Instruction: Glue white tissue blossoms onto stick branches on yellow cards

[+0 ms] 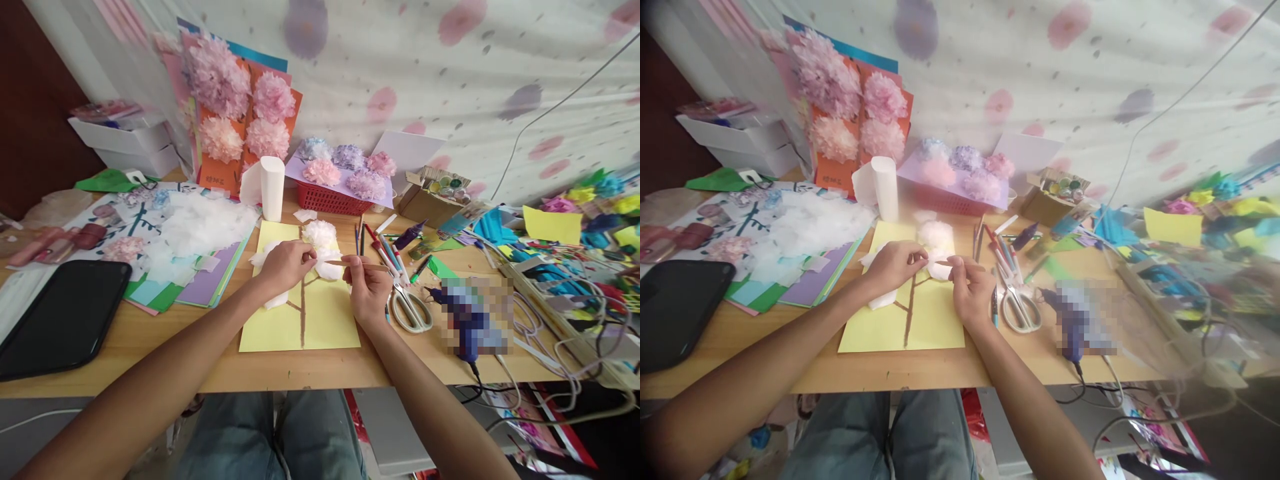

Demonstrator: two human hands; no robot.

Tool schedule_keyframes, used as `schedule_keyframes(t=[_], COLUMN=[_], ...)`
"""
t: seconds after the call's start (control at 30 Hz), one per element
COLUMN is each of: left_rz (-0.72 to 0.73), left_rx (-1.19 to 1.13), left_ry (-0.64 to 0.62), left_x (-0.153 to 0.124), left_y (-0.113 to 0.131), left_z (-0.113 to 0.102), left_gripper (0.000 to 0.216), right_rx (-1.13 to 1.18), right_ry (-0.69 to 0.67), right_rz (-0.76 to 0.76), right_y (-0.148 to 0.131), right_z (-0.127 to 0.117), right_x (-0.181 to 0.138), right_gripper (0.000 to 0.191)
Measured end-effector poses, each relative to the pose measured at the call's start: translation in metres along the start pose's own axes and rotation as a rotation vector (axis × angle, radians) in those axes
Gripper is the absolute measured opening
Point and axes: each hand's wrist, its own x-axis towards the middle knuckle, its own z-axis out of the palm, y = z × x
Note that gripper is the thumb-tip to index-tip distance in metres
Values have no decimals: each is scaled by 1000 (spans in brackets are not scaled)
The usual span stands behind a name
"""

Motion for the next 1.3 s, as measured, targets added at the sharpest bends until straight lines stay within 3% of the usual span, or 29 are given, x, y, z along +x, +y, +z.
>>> schedule_keyframes(t=[0.33,0.43,0.73,1.0,1.3], left_rz=[67,128,132,127,41], left_rx=[-88,-90,-12,56,-122], left_ry=[79,42,-17,-39,3], left_x=[-4,-3,2,1,1], left_y=[5,4,-1,0,3], left_z=[-3,-2,1,1,-4], left_gripper=[17,15,16,19,30], right_rx=[49,79,159,144,47], right_ry=[-15,-8,-2,197,149], right_rz=[72,87,128,173,55], right_y=[-1,-1,-1,-5,-7], right_z=[4,3,3,-1,0], right_x=[2,3,3,8,3], right_gripper=[47,48,49,46,43])
